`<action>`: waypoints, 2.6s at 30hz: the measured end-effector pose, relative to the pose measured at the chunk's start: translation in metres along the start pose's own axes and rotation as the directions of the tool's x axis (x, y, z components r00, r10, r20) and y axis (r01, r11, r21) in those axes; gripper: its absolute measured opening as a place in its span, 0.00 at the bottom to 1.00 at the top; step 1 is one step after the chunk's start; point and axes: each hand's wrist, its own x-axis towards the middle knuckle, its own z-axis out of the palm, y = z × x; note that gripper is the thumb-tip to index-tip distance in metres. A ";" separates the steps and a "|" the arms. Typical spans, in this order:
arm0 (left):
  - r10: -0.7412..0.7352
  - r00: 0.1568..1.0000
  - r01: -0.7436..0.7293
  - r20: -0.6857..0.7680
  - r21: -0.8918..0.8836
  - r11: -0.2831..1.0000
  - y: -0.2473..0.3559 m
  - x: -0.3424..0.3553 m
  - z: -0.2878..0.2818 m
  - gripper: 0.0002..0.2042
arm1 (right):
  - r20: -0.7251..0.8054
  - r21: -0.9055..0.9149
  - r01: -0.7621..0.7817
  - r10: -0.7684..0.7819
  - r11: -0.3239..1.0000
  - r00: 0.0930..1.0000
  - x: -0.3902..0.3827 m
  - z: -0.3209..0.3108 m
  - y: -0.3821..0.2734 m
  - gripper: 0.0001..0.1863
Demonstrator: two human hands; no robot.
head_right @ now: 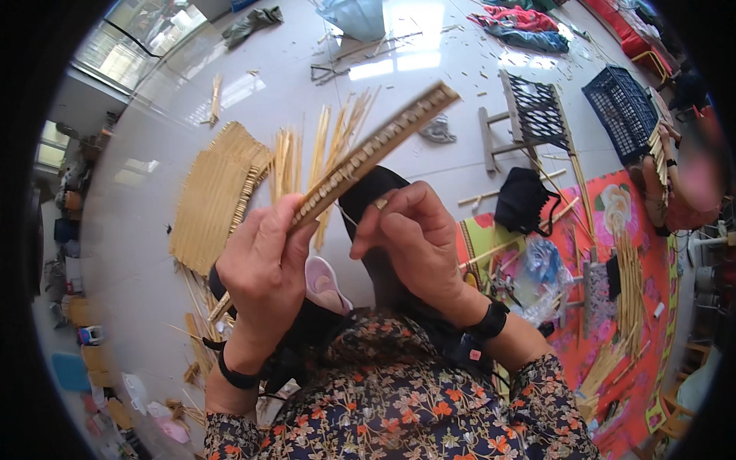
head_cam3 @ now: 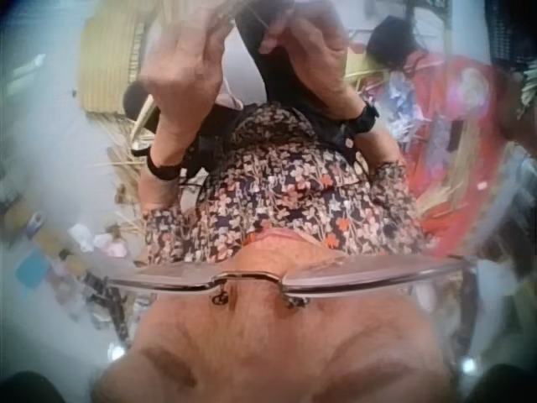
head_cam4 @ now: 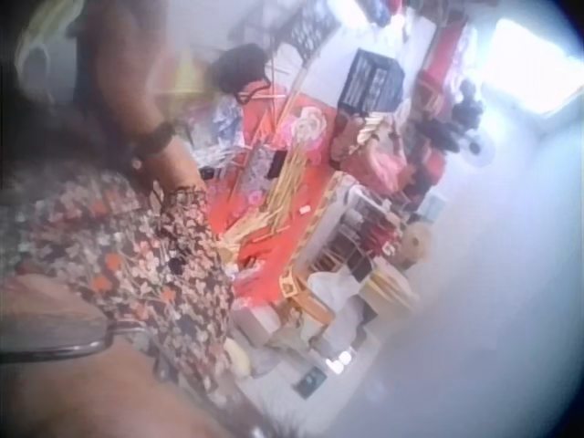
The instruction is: The person weaves a bamboo mat by hand, threading a thin string through the edges of the bamboo strips to secure them. They repeatedly pull the string tight and adjust the alignment of the strips.
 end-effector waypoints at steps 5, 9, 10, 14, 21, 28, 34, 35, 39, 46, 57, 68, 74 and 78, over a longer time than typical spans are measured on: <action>-0.180 0.984 0.178 -0.002 -0.146 0.973 -0.029 0.029 -0.004 0.15 | 0.086 -0.116 0.141 -0.132 0.983 0.988 0.066 0.002 0.014 0.03; -0.251 0.966 0.258 0.062 -0.152 0.954 -0.051 0.039 0.004 0.14 | 0.037 -0.151 0.201 -0.198 0.968 0.979 0.092 -0.004 0.039 0.03; -0.278 0.956 0.290 0.095 -0.152 0.945 -0.053 0.042 0.006 0.13 | 0.035 -0.140 0.200 -0.197 0.970 0.980 0.094 -0.007 0.045 0.04; -0.367 0.909 0.398 0.197 -0.147 0.906 -0.069 0.055 0.013 0.14 | 0.025 -0.116 0.241 -0.240 0.964 0.971 0.102 -0.014 0.061 0.04; -0.405 0.881 0.447 0.243 -0.149 0.882 -0.088 0.063 0.031 0.14 | 0.141 -0.332 0.438 -0.415 0.836 0.899 0.122 -0.022 0.061 0.06; -0.434 0.853 0.488 0.289 -0.151 0.860 -0.089 0.067 0.038 0.14 | 0.037 -0.455 0.330 -0.353 0.827 0.935 0.125 -0.024 0.062 0.06; -0.396 0.884 0.447 0.249 -0.200 0.872 -0.095 0.061 0.038 0.13 | 0.204 -0.924 0.272 -0.253 0.269 0.946 0.129 -0.023 0.045 0.07; -0.395 0.883 0.448 0.255 -0.200 0.871 -0.095 0.062 0.038 0.14 | 0.206 -0.944 0.248 -0.199 0.216 0.958 0.129 -0.022 0.044 0.07; -0.375 0.888 0.428 0.265 -0.182 0.886 -0.093 0.064 0.036 0.14 | 0.228 -0.920 0.254 -0.120 0.299 0.966 0.128 -0.018 0.034 0.06; -0.383 0.884 0.436 0.268 -0.180 0.882 -0.091 0.061 0.033 0.14 | 0.237 -0.908 0.243 -0.060 0.340 0.970 0.131 -0.011 0.021 0.08; -0.382 0.880 0.441 0.281 -0.188 0.878 -0.088 0.062 0.030 0.14 | 0.223 -0.895 0.235 -0.075 0.378 0.972 0.131 -0.009 0.024 0.09; -0.379 0.880 0.433 0.288 -0.156 0.888 -0.083 0.061 0.028 0.14 | 0.202 -0.914 0.198 -0.028 0.355 0.979 0.130 -0.001 0.013 0.06; -0.347 0.900 0.390 0.264 -0.132 0.911 -0.075 0.057 0.026 0.14 | 0.182 -0.926 0.173 -0.003 0.335 0.983 0.129 0.013 -0.001 0.04; -0.320 0.912 0.358 0.255 -0.121 0.926 -0.064 0.052 0.024 0.15 | 0.155 -0.938 0.138 0.028 0.317 0.987 0.122 0.018 -0.005 0.04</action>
